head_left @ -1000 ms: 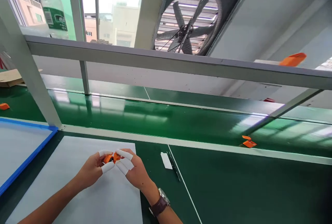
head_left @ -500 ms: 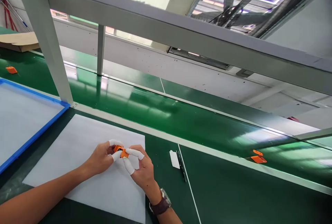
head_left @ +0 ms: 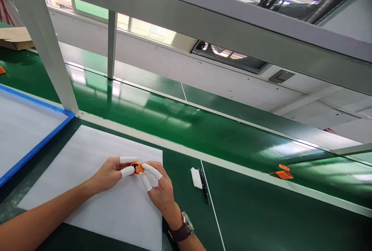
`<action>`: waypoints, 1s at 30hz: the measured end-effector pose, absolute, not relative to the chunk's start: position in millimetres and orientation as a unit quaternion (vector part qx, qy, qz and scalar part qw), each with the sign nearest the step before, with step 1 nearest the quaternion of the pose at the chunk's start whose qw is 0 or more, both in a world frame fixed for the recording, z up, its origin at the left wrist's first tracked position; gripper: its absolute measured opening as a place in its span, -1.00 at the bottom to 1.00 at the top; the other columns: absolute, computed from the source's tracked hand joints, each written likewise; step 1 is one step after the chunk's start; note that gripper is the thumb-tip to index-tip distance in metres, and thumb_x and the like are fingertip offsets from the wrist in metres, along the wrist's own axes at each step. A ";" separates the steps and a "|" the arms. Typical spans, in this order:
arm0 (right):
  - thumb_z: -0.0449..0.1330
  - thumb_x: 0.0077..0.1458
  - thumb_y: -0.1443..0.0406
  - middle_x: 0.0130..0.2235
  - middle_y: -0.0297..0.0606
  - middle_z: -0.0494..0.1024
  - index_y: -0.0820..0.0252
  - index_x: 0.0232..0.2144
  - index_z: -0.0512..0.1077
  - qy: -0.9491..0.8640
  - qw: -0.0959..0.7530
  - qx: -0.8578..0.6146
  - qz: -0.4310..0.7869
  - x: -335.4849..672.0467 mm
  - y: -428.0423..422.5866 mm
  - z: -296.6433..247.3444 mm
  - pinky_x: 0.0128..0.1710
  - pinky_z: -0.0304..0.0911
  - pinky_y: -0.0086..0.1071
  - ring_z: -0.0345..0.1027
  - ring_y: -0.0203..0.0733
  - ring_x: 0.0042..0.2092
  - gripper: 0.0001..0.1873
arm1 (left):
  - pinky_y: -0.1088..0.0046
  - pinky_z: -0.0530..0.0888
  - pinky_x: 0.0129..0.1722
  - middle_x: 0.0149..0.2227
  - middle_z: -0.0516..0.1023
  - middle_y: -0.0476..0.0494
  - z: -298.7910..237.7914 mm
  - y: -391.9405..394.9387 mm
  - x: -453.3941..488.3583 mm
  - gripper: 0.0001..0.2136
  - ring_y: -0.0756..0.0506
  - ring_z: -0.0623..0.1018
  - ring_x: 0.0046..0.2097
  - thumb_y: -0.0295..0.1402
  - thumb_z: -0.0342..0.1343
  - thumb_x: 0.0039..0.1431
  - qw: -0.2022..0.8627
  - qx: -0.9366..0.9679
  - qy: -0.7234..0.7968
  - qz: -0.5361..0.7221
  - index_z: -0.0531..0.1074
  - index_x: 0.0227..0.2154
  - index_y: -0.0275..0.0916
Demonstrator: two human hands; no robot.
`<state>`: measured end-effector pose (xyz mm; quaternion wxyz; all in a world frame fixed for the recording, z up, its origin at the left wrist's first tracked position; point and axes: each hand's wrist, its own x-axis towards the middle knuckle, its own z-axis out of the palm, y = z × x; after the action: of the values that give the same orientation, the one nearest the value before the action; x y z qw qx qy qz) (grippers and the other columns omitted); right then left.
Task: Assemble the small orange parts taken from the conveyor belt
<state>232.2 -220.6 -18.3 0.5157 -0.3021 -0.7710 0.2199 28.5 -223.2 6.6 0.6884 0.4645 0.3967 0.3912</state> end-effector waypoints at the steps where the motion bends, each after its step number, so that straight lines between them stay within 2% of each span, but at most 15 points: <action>1: 0.22 0.17 0.54 -0.05 -0.19 0.53 -0.05 0.15 0.38 -0.775 0.512 -0.300 0.219 232.9 -220.3 -18.3 -0.12 0.48 -0.15 0.45 -0.09 -0.07 -0.43 | 0.24 0.51 0.13 -0.02 0.68 -0.07 6.9 -222.6 27.8 -0.67 -0.22 0.60 0.08 -0.28 0.29 0.19 0.687 0.463 0.399 0.394 0.58 0.02 -0.11; 5: 0.21 0.19 0.54 -0.03 -0.18 0.50 -0.07 0.20 0.35 -0.787 0.490 -0.297 0.228 232.5 -221.3 -21.1 -0.08 0.48 -0.14 0.43 -0.09 -0.04 -0.39 | 0.20 0.54 0.11 -0.05 0.69 -0.05 4.1 -221.2 25.6 -0.63 -0.25 0.62 0.05 -0.26 0.36 0.10 0.675 0.464 0.416 0.395 0.60 0.00 -0.09; 9: 0.19 0.24 0.49 -0.05 -0.21 0.48 -0.13 0.16 0.39 -0.769 0.478 -0.319 0.280 229.8 -222.7 -25.1 -0.07 0.48 -0.18 0.44 -0.12 -0.04 -0.47 | 0.18 0.53 0.13 -0.02 0.67 -0.04 0.7 -219.8 24.0 -0.64 -0.25 0.62 0.04 -0.21 0.31 0.16 0.670 0.498 0.412 0.364 0.58 0.02 -0.08; 13: 0.25 0.24 0.34 -0.03 -0.24 0.51 -0.11 0.04 0.46 -0.679 0.464 -0.344 0.452 230.7 -221.2 -24.6 0.00 0.48 -0.15 0.48 -0.14 -0.05 -0.65 | 0.19 0.50 0.16 0.01 0.66 -0.05 -0.7 -220.9 25.1 -0.65 -0.22 0.62 0.04 -0.23 0.23 0.24 0.644 0.517 0.431 0.364 0.55 0.07 -0.10; 16: 0.32 0.19 0.22 0.01 -0.23 0.58 -0.06 0.07 0.43 -0.565 0.419 -0.359 0.614 234.7 -218.6 -19.7 0.07 0.48 -0.10 0.52 -0.11 0.01 -0.60 | 0.22 0.49 0.18 0.05 0.64 -0.05 -0.8 -224.0 27.7 -0.65 -0.22 0.60 0.08 -0.27 0.21 0.25 0.639 0.509 0.435 0.379 0.54 0.09 -0.12; 18: 0.35 0.17 0.18 0.02 -0.21 0.61 0.01 0.07 0.45 -0.525 0.382 -0.369 0.665 236.9 -217.1 -15.6 0.12 0.45 -0.08 0.52 -0.07 0.06 -0.58 | 0.23 0.49 0.18 0.08 0.62 -0.04 -0.3 -225.9 29.2 -0.66 -0.22 0.58 0.11 -0.29 0.18 0.27 0.646 0.517 0.415 0.378 0.52 0.10 -0.11; 20: 0.36 0.14 0.16 0.03 -0.18 0.63 0.07 0.03 0.49 -0.522 0.367 -0.376 0.672 237.4 -216.5 -12.8 0.16 0.42 -0.06 0.51 -0.03 0.09 -0.59 | 0.22 0.50 0.19 0.10 0.60 -0.03 0.0 -227.1 30.0 -0.66 -0.22 0.57 0.12 -0.32 0.16 0.28 0.649 0.528 0.398 0.375 0.52 0.11 -0.10; 26: 0.35 0.14 0.12 0.00 -0.17 0.65 0.08 0.00 0.49 -0.550 0.397 -0.377 0.631 231.0 -219.2 -14.2 0.11 0.48 -0.01 0.56 -0.01 0.03 -0.60 | 0.13 0.47 0.22 0.09 0.61 -0.05 -1.0 -226.9 31.5 -0.68 -0.25 0.57 0.12 -0.30 0.22 0.22 0.648 0.509 0.424 0.375 0.57 0.04 -0.11; 30: 0.33 0.16 0.11 0.04 -0.12 0.62 0.11 0.03 0.46 -0.568 0.397 -0.366 0.621 231.8 -219.4 -13.2 0.10 0.48 0.00 0.55 -0.02 0.04 -0.57 | 0.17 0.49 0.21 0.08 0.61 -0.05 -1.6 -227.3 34.3 -0.70 -0.24 0.57 0.12 -0.33 0.26 0.17 0.657 0.477 0.448 0.375 0.60 -0.02 -0.12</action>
<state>231.8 -219.4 -13.2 0.3966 -0.3663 -0.5678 0.6213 34.3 -227.3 -1.6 0.6566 0.4772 0.4480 0.3747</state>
